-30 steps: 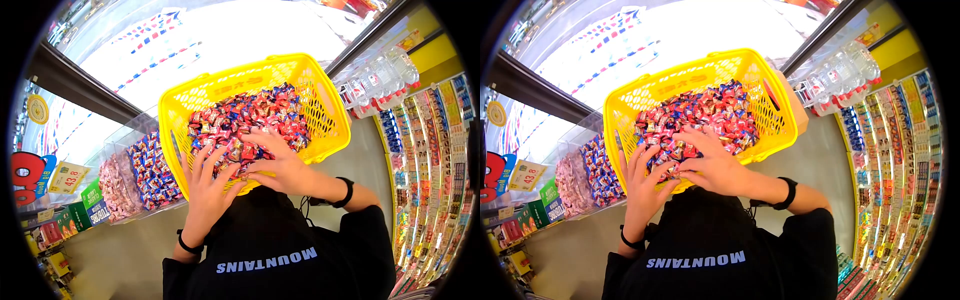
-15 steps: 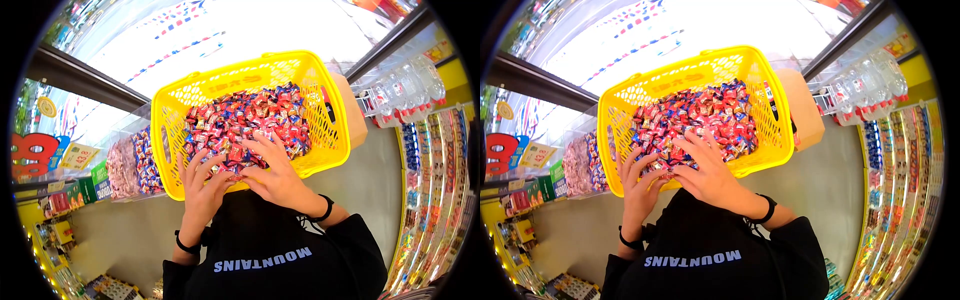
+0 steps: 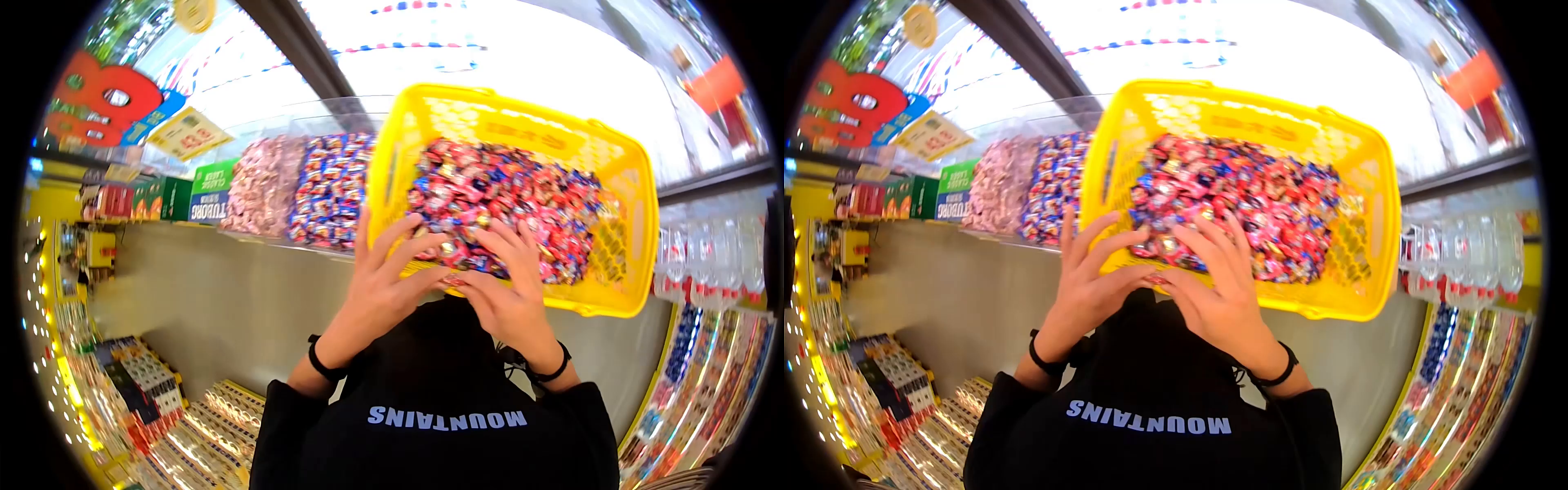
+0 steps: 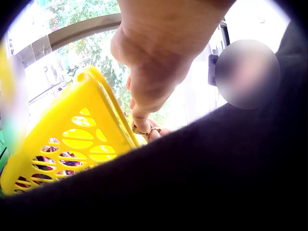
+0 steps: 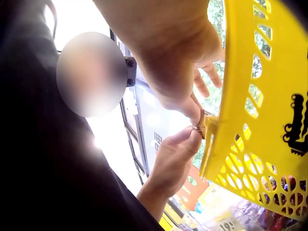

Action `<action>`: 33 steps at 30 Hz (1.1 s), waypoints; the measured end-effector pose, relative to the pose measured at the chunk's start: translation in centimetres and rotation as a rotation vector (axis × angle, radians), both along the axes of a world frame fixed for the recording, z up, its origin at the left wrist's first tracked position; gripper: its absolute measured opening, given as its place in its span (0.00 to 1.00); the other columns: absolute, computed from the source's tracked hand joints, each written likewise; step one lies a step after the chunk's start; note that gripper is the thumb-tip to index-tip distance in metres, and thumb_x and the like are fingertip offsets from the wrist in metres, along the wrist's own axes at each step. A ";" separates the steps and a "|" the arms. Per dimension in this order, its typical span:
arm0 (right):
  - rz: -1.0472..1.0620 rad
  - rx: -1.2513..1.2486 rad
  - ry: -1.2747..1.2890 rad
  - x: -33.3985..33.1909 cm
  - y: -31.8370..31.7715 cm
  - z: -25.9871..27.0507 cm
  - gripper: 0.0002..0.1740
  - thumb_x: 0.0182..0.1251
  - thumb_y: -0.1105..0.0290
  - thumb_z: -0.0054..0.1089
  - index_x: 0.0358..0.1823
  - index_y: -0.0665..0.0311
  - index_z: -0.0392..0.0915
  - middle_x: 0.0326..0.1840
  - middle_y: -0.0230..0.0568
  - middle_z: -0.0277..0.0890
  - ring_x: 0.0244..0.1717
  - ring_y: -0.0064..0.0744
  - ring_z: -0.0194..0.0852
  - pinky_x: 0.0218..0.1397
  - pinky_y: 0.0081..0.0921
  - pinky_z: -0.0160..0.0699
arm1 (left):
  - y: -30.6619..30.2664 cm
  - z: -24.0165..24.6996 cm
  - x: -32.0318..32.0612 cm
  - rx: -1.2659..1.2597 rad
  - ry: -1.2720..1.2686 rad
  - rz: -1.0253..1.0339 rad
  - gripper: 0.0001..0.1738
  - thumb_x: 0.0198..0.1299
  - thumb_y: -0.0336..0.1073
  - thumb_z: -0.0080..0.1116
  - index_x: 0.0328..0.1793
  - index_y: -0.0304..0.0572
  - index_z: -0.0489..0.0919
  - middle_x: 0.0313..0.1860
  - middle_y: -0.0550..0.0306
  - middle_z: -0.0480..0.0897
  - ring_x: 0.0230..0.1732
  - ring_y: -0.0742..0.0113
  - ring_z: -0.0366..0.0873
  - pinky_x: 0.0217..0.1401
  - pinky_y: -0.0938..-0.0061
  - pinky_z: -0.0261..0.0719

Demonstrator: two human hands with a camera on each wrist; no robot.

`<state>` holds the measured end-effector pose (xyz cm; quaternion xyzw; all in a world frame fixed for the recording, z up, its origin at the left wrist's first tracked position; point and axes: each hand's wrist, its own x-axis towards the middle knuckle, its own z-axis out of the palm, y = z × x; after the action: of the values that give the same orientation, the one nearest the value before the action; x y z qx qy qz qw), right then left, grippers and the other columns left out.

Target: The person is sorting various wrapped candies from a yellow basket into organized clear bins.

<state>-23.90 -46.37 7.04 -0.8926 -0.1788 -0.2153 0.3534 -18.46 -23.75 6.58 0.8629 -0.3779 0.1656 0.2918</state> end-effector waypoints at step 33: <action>-0.683 -0.435 -0.064 4.8 9.8 -2.2 0.12 0.67 0.74 0.77 0.51 0.63 0.91 0.65 0.50 0.87 0.65 0.55 0.84 0.71 0.48 0.81 | 32.9 -7.2 14.1 0.114 0.040 0.527 0.15 0.65 0.41 0.77 0.57 0.54 0.93 0.72 0.56 0.83 0.80 0.42 0.72 0.87 0.39 0.63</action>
<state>-19.06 -36.58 4.86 -0.9474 0.0758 -0.3053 0.0586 -4.35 9.13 -0.58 0.9496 -0.1429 0.1972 0.1972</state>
